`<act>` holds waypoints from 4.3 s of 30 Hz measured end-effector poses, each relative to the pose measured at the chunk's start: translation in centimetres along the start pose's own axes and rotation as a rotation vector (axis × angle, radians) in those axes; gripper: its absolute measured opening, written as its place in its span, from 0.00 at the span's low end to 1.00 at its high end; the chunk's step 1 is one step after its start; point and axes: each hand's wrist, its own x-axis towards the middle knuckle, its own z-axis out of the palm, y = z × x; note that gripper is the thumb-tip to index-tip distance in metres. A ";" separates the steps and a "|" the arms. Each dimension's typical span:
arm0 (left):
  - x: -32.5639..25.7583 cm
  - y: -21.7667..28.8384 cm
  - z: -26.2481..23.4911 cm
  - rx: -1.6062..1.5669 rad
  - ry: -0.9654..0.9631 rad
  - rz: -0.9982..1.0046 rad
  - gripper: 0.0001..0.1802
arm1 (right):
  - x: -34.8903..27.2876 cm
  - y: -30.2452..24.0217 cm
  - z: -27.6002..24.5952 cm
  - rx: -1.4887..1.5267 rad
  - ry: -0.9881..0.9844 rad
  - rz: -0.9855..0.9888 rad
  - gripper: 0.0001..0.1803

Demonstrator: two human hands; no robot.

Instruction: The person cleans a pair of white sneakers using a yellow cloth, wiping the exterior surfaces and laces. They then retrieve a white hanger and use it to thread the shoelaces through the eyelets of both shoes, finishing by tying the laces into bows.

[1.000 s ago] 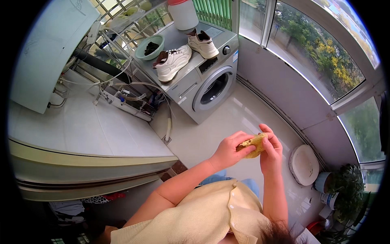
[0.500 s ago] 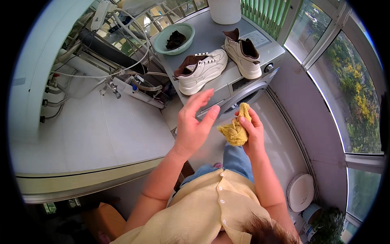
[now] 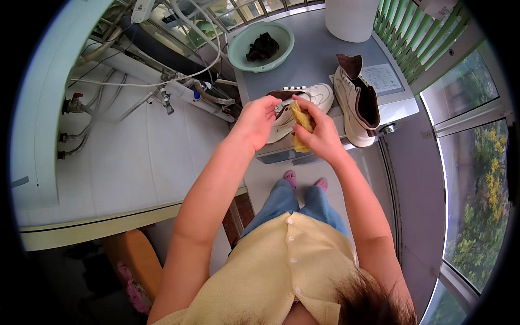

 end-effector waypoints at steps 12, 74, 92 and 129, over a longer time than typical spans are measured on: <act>0.6 1.6 1.3 0.770 -0.002 -0.037 0.24 | -2.2 3.2 1.8 -0.011 0.077 -0.108 0.19; 4.2 -8.3 2.3 0.770 -0.194 0.385 0.16 | -2.0 -0.7 3.3 -0.868 0.158 0.393 0.32; 5.0 -8.8 2.2 0.680 -0.171 0.258 0.17 | -2.3 0.3 3.6 -0.701 0.210 0.295 0.34; 4.4 -10.1 2.1 0.580 -0.213 0.327 0.17 | -3.0 1.3 3.7 -0.902 0.278 0.071 0.35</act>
